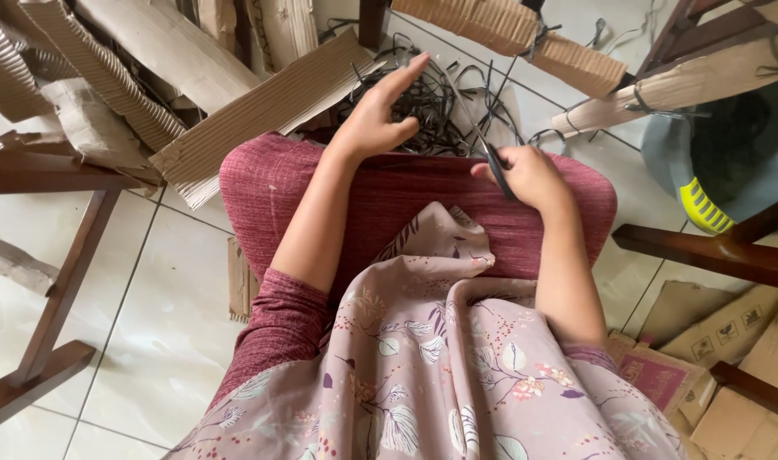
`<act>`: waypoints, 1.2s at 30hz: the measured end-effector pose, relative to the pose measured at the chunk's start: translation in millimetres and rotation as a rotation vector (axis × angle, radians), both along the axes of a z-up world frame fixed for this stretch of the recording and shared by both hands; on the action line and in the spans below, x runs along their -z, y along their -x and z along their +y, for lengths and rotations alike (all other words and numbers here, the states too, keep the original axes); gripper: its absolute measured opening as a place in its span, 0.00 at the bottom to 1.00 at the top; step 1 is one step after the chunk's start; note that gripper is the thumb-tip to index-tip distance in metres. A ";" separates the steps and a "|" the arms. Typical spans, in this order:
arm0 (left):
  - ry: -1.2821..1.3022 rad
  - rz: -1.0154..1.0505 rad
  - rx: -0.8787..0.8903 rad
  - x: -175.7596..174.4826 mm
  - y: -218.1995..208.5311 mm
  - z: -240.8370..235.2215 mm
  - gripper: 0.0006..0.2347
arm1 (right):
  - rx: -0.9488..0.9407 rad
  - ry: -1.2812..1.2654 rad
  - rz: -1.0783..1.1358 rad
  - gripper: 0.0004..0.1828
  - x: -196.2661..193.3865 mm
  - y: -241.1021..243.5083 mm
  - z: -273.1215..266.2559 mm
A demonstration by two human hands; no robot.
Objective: The person sits cross-legged and uses scissors to cut black cord, then wraps the cord around a cardboard tube attached to a wooden frame. They repeatedly tie and secure the cord in place.
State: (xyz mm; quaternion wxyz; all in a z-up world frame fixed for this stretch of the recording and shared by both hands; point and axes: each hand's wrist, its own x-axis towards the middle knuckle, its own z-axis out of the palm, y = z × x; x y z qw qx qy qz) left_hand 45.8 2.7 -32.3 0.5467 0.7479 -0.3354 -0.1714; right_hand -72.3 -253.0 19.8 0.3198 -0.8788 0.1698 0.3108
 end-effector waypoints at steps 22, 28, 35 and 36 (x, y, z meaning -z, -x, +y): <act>-0.020 -0.362 0.220 -9.2 26.2 -28.6 0.16 | 0.398 -0.976 -0.623 0.10 10.6 -63.1 25.9; 0.075 -0.108 -0.036 2.1 9.3 -30.9 0.17 | 0.168 -0.561 -0.968 0.07 2.7 -131.5 35.3; -0.382 0.145 -0.007 44.1 -1.5 -39.3 0.19 | 0.109 -0.055 -1.232 0.07 71.5 -202.8 41.4; -0.496 0.160 0.027 49.6 -1.2 -41.3 0.20 | 0.169 0.048 -1.121 0.10 80.0 -204.8 46.0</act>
